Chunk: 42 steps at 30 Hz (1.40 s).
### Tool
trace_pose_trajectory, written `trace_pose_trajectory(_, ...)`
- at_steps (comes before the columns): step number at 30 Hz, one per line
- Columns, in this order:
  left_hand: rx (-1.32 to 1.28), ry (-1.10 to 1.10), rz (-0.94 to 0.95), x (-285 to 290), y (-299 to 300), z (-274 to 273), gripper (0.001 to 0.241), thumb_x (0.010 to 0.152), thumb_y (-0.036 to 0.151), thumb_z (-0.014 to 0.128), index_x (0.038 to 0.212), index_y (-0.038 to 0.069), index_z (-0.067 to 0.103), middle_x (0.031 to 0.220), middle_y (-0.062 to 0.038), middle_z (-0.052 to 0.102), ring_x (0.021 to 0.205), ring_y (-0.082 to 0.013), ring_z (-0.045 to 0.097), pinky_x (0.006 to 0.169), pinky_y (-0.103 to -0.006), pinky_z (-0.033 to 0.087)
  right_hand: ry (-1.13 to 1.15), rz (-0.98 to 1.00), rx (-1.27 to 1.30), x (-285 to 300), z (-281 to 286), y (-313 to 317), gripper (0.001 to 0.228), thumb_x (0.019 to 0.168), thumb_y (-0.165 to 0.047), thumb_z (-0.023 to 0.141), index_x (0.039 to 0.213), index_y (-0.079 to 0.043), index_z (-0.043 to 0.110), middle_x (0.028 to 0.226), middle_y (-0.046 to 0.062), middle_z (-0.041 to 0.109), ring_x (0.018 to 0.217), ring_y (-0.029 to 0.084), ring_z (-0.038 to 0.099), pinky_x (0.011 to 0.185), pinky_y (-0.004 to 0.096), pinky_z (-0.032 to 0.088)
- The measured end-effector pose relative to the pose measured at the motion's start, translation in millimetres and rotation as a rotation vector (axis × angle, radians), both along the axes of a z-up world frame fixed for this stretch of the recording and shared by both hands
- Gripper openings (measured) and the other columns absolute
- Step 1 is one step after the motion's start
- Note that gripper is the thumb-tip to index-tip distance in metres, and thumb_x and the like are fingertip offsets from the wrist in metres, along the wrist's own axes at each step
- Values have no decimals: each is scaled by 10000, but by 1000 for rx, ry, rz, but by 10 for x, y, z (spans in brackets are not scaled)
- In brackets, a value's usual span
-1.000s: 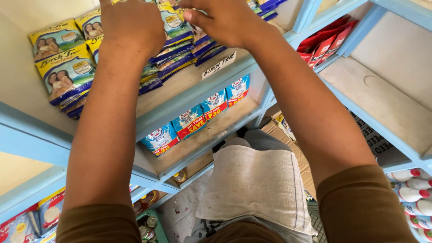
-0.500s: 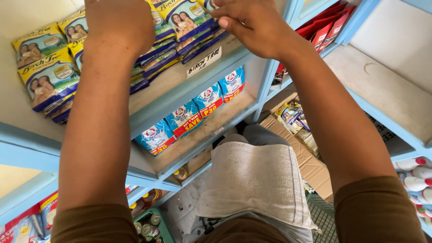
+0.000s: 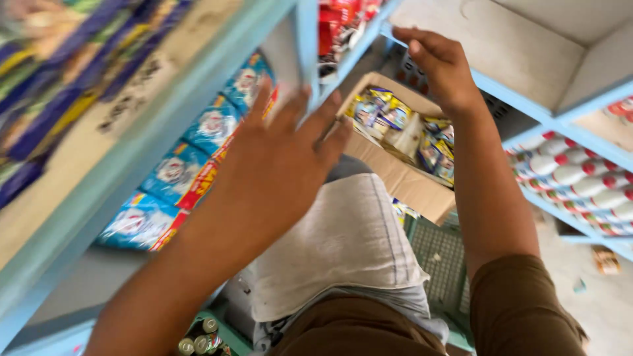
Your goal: Arranging milk powder packets onto shelves from a box.
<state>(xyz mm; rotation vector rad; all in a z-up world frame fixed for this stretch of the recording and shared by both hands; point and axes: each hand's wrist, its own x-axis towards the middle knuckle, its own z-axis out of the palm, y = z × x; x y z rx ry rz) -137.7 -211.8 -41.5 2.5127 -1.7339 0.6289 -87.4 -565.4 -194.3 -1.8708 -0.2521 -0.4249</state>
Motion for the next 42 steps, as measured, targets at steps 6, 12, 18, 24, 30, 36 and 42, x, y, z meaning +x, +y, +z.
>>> trace_pose_trajectory(6,172,578,-19,270,-654,-1788,310,911,257,637,1179,126,719,1326,-96,614,1290,-327,520,1138,-656,312,304,-567,345,-859,-1957,-1387,275,1056,-223,658,1250,-39,723,1111,-2,701,1025,101,608,916,269,491)
trace_pose_trajectory(12,37,840,-82,146,-1259,-2986,362,863,341,697,1137,108,738,1341,-107,604,1318,-356,440,1072,-679,269,626,-768,585,-1629,-3706,-1718,287,968,-200,688,1209,-48,724,1050,-19,729,901,102,600,753,296,463)
trace_pose_trajectory(18,-166,789,4,-92,-1434,-3330,227,926,311,667,978,123,781,1127,-28,708,1278,-252,534,1185,-635,262,786,-835,511,-1292,-4164,-1189,331,926,-276,752,1203,-94,753,1051,8,766,932,88,662,778,300,475)
trace_pose_trajectory(24,191,742,141,129,-1820,-3364,242,892,340,687,877,116,778,958,-72,730,1055,-273,624,1021,-532,415,677,-724,330,-1001,-4864,-956,281,931,-248,715,1142,-73,777,1024,50,780,949,159,693,865,324,552)
trace_pose_trajectory(30,138,699,66,183,-2032,-3303,196,888,310,693,844,126,740,858,-37,704,885,-247,676,862,-432,513,932,-856,-229,-996,-4574,-1003,284,907,-300,695,1174,-224,758,1092,109,767,997,318,720,867,430,566)
trace_pose_trajectory(36,-124,761,2,161,-1998,-3327,135,938,251,673,870,135,666,851,-27,666,872,-239,661,844,-433,517,1202,-910,-566,-1195,-4488,-1163,383,909,-363,714,1291,-340,724,1557,37,476,1439,376,451,1091,490,478)
trace_pose_trajectory(42,-141,804,2,186,-1968,-3308,137,923,237,685,835,139,647,800,-28,632,826,-237,649,749,-417,515,1569,-782,-354,-829,-4271,-1136,580,865,-688,606,1383,-428,627,1720,57,-97,1563,467,1,1232,622,132)
